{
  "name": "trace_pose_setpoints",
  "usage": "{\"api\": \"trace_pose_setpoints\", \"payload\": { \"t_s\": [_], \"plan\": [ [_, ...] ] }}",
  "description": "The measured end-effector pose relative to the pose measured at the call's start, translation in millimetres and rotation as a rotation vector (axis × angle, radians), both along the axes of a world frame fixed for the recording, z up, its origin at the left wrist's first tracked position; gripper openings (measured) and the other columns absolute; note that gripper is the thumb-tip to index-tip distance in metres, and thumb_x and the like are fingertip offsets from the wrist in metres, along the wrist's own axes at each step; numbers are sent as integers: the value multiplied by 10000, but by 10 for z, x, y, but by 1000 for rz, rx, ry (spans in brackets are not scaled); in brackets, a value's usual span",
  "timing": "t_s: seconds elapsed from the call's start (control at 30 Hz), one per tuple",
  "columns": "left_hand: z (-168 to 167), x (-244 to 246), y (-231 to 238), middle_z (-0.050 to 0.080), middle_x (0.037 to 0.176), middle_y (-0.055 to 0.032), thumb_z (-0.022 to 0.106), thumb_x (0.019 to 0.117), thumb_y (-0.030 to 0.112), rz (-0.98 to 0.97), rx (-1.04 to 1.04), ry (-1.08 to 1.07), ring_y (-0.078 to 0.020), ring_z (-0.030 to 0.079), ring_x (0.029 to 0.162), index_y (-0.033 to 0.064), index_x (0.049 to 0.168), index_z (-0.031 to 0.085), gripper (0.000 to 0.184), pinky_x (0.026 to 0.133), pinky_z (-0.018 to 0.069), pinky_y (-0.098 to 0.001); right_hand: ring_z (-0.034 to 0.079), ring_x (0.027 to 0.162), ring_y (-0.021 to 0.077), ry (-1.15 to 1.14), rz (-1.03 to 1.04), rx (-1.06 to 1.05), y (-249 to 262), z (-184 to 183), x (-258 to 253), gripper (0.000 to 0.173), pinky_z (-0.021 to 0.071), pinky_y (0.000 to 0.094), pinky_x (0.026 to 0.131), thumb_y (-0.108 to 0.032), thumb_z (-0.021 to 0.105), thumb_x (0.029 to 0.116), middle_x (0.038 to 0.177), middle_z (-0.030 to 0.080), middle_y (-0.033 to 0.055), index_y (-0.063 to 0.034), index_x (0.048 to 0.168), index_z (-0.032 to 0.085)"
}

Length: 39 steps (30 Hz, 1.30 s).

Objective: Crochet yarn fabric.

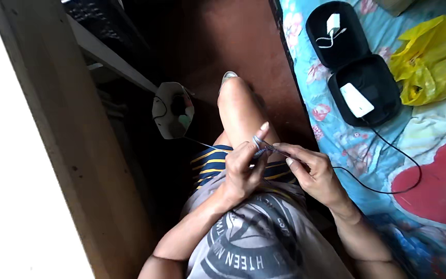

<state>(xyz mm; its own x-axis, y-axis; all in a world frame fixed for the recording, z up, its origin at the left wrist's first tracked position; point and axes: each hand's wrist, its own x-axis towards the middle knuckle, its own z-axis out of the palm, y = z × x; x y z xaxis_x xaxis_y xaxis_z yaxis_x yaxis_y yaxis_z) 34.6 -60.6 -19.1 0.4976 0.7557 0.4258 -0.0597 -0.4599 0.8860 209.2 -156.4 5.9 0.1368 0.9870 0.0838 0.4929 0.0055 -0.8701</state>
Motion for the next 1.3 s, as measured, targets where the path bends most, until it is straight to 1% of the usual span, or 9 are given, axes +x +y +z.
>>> {"api": "trace_pose_setpoints", "payload": {
  "t_s": [0.1,0.17,0.3,0.43,0.6,0.67,1.07,1.2,1.3],
  "plan": [
    [-68,39,-68,727,887,-132,648,928,-15,12,93,-19,-141,676,759,-22,1278,621,351,688,559,-270,560,673,-46,373,-76,-98,22,71,-133,303,469,119,616,-16,541,972,880,692,-41,-35,1265,618],
    [-31,45,-107,738,923,-109,652,931,-27,-47,-93,-90,-103,690,781,-26,1305,615,375,706,576,-249,514,613,-54,528,-102,-93,37,73,-156,275,412,111,558,1,546,960,790,651,-69,-39,1231,575],
    [219,-6,-45,757,878,3,642,892,-70,-126,-709,-128,-44,684,695,3,1410,567,528,640,586,-216,632,760,-41,130,-103,164,-25,-74,-68,181,531,122,718,-89,586,990,858,698,7,20,1131,618],
    [287,-77,102,724,823,-13,610,885,-96,-222,-901,-116,-52,656,674,4,1380,604,504,649,569,-209,634,703,43,-222,-81,343,-36,-128,64,175,515,155,652,-131,562,1019,806,697,81,-6,987,679],
    [260,-123,203,729,812,-40,595,871,-57,-276,-978,-111,-62,656,666,-3,1324,649,459,636,557,-206,594,631,111,-364,-64,410,-9,-149,124,182,482,215,582,-116,559,1009,733,654,83,-16,955,701],
    [240,-138,233,714,781,-28,586,872,-58,-288,-1010,-137,-35,614,611,-4,1295,669,434,573,516,-172,600,633,119,-382,-50,415,-4,-149,129,179,483,222,578,-115,558,1008,735,658,86,-18,954,699],
    [190,-174,278,684,739,-10,542,893,-42,-338,-1097,-121,-7,555,535,5,1243,700,387,476,453,-144,592,640,95,-298,39,375,-25,-162,175,181,489,207,593,-107,555,1004,746,661,79,-12,948,698],
    [199,-123,205,684,751,-24,563,870,-93,-310,-1012,-101,-32,576,560,-7,1266,682,423,505,490,-166,579,683,-10,-62,40,243,-1,-131,136,159,494,127,632,-108,594,1011,839,683,45,10,1075,680],
    [228,-86,152,697,789,-39,581,868,-110,-279,-934,-60,-50,614,620,-14,1312,654,460,570,523,-184,492,624,-34,186,44,116,22,-110,104,300,440,108,585,-61,605,981,730,554,-30,16,1264,664]
  ]
}}
